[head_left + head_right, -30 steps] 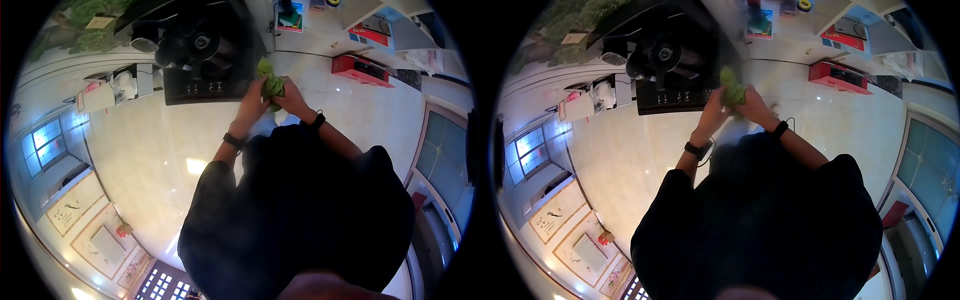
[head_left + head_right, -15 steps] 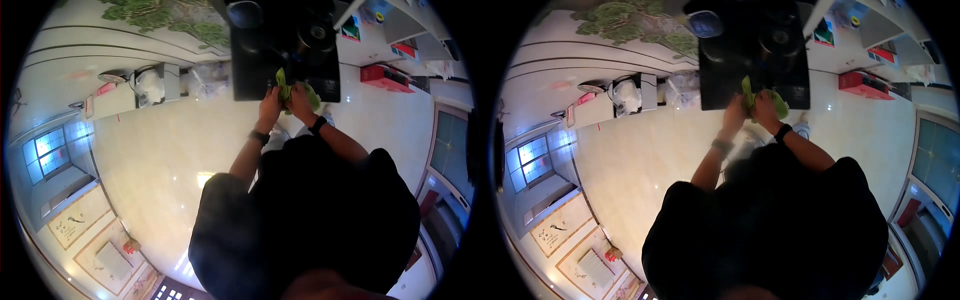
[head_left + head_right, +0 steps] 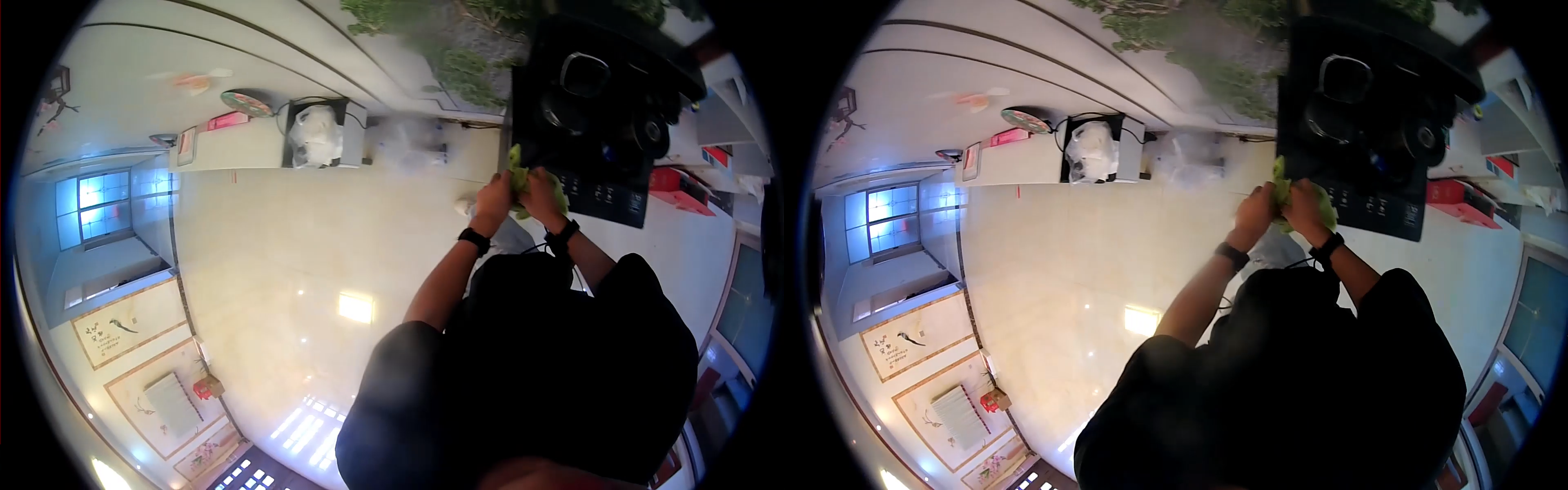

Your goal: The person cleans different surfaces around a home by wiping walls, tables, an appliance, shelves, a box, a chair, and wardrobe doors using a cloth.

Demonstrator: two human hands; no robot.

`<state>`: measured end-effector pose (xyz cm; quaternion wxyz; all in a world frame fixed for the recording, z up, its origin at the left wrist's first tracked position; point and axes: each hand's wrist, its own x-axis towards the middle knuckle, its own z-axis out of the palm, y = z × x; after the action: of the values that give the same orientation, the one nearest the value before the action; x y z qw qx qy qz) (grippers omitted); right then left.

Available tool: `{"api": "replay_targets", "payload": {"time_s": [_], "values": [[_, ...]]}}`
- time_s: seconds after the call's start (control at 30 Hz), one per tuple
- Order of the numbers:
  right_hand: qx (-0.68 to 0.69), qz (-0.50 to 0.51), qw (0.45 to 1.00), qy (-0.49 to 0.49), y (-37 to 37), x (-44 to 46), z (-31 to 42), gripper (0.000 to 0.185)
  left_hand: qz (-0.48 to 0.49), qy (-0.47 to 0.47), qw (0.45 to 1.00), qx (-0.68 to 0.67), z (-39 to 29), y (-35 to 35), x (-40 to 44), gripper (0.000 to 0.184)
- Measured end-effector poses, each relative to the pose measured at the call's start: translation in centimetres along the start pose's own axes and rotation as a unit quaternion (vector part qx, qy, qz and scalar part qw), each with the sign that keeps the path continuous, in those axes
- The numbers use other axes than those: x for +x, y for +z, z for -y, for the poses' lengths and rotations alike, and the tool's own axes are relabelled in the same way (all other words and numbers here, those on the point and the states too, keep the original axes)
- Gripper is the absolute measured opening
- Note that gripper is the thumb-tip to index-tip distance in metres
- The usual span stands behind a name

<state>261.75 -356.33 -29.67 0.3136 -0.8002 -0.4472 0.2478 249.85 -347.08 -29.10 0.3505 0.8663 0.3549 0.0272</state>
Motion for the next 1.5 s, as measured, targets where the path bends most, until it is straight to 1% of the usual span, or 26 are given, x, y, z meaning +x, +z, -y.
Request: {"api": "replay_targets", "payload": {"time_s": [0.03, 0.13, 0.27, 0.3, 0.33, 0.37, 0.43, 0.47, 0.5, 0.53, 0.6, 0.63, 0.73, 0.8, 0.87, 0.93, 0.97, 1.07, 1.13, 1.17, 1.23, 1.33, 1.37, 1.4, 1.47, 1.5], "values": [[0.01, -0.002, 1.0, 0.012, 0.6, 0.2, 0.0, 0.031, 0.014, 0.009, 1.0, -0.001, 0.4, -0.8, 0.1, 0.04], [-0.019, -0.018, 0.999, 0.029, 2.8, 1.8, 1.0, 0.034, 0.015, 0.055, 0.997, -0.048, 3.1, -3.4, 1.0, 0.037], [0.044, -0.014, 0.998, 0.051, 6.5, 4.4, 4.9, 0.038, 0.042, 0.109, 0.984, -0.133, 9.3, -7.4, 2.5, 0.035], [0.07, -0.01, 0.996, 0.054, 8.3, 5.4, 4.5, 0.038, 0.038, 0.107, 0.982, -0.151, 10.6, -8.9, 2.7, 0.037], [0.094, -0.007, 0.994, 0.055, 9.1, 7.0, 5.8, 0.038, 0.033, 0.108, 0.979, -0.17, 11.5, -11.0, 3.2, 0.038], [0.114, -0.019, 0.992, 0.056, 10.0, 8.3, 7.2, 0.038, 0.071, 0.087, 0.973, -0.201, 12.5, -13.1, 3.8, 0.043], [0.151, -0.037, 0.986, 0.057, 10.0, 11.0, 13.2, 0.037, 0.029, 0.141, 0.976, -0.162, 14.4, -17.9, 6.2, 0.045], [0.168, -0.075, 0.983, 0.016, 10.3, 13.0, 15.4, 0.038, 0.007, 0.166, 0.975, -0.145, 15.3, -20.0, 7.0, 0.047], [0.183, -0.11, 0.977, -0.025, 10.4, 15.0, 17.4, 0.039, 0.015, 0.134, 0.977, -0.163, 15.2, -22.9, 8.1, 0.049], [0.197, -0.144, 0.967, -0.067, 10.3, 17.1, 19.6, 0.04, -0.006, 0.148, 0.974, -0.172, 15.0, -25.8, 9.2, 0.05], [0.173, -0.179, 0.964, -0.096, 8.3, 21.0, 25.3, 0.043, -0.045, 0.181, 0.964, -0.191, 14.3, -31.8, 11.2, 0.052], [0.162, -0.197, 0.961, -0.109, 7.0, 22.9, 28.1, 0.044, -0.084, 0.217, 0.956, -0.18, 13.7, -34.7, 12.2, 0.054], [0.129, -0.279, 0.928, -0.212, 5.0, 28.5, 35.3, 0.044, -0.19, 0.329, 0.908, -0.175, 13.3, -42.6, 15.3, 0.052], [0.098, -0.321, 0.901, -0.274, 4.1, 32.2, 39.4, 0.043, -0.243, 0.359, 0.886, -0.165, 13.8, -47.0, 17.4, 0.05], [0.037, -0.386, 0.87, -0.305, 3.6, 35.5, 44.2, 0.042, -0.293, 0.379, 0.863, -0.161, 14.6, -51.5, 18.9, 0.047], [0.028, -0.389, 0.865, -0.316, 4.1, 38.9, 48.8, 0.043, -0.338, 0.394, 0.839, -0.16, 16.2, -56.3, 20.4, 0.045], [0.022, -0.393, 0.861, -0.321, 5.0, 40.6, 50.8, 0.044, -0.347, 0.39, 0.836, -0.165, 17.6, -58.4, 21.5, 0.044], [-0.032, -0.456, 0.832, -0.316, 10.0, 45.2, 56.4, 0.045, -0.36, 0.385, 0.831, -0.178, 23.1, -63.8, 23.6, 0.042], [-0.031, -0.464, 0.834, -0.297, 14.0, 47.3, 59.6, 0.046, -0.348, 0.395, 0.83, -0.183, 27.3, -67.4, 24.4, 0.041], [-0.036, -0.464, 0.835, -0.293, 16.1, 48.4, 60.8, 0.045, -0.339, 0.381, 0.842, -0.174, 29.6, -68.8, 24.3, 0.038], [-0.063, -0.467, 0.84, -0.268, 20.3, 50.5, 63.8, 0.046, -0.332, 0.374, 0.847, -0.18, 34.8, -71.7, 24.7, 0.038], [-0.1, -0.435, 0.85, -0.278, 26.7, 53.6, 69.3, 0.049, -0.329, 0.366, 0.847, -0.2, 43.3, -75.5, 25.8, 0.038], [-0.095, -0.405, 0.869, -0.267, 28.7, 54.3, 71.6, 0.051, -0.337, 0.36, 0.846, -0.204, 46.4, -76.7, 25.9, 0.038], [-0.096, -0.39, 0.874, -0.273, 30.9, 55.4, 73.8, 0.05, -0.347, 0.356, 0.843, -0.207, 49.3, -78.5, 26.2, 0.039], [-0.094, -0.371, 0.876, -0.293, 34.6, 57.7, 78.3, 0.048, -0.39, 0.338, 0.838, -0.177, 54.6, -81.3, 26.7, 0.04], [-0.084, -0.365, 0.875, -0.306, 36.6, 58.7, 80.6, 0.049, -0.395, 0.323, 0.836, -0.201, 56.4, -83.0, 25.6, 0.04]]}}
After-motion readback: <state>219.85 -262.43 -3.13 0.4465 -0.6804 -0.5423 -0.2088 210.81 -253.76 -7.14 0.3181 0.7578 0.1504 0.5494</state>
